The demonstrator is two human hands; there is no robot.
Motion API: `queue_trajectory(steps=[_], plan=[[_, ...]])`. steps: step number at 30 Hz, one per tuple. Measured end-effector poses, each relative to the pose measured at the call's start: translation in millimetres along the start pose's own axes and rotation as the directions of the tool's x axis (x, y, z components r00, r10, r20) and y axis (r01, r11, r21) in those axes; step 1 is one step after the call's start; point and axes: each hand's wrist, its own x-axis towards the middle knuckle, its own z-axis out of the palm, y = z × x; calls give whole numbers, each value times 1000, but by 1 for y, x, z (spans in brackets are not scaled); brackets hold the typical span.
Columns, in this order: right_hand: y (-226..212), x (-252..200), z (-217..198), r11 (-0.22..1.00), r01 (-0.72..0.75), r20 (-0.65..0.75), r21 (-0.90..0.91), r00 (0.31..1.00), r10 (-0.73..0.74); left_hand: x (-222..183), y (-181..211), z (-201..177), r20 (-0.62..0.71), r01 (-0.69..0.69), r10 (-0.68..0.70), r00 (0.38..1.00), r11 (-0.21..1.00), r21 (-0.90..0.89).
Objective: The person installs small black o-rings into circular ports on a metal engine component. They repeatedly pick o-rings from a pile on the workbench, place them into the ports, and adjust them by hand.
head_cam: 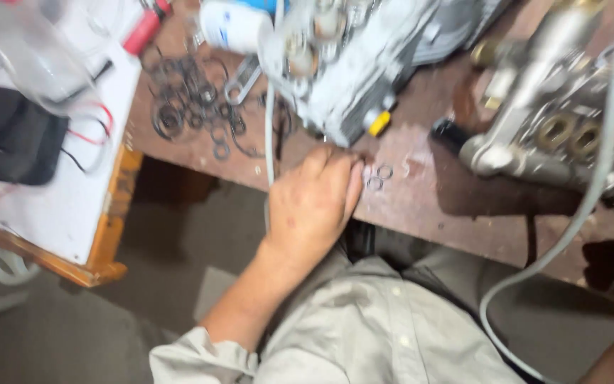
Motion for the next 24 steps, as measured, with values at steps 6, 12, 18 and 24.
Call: queue_trajectory(steps=[6,12,18,24], plan=[[-151,-120,92,747,644,5,-165,758,-652,-1,3,-2,29,39,-39,999,999,22],[-194,-147,119,745,652,-122,-141,736,-666,1,-1,-13,167,74,-52,985,989,-128],[-248,-178,135,737,666,-139,-115,723,-676,5,-11,-34,190,22,2,982,992,-127],[-267,-191,137,786,593,-116,-176,780,-614,93,-12,-137,-113,-279,261,959,941,-191]])
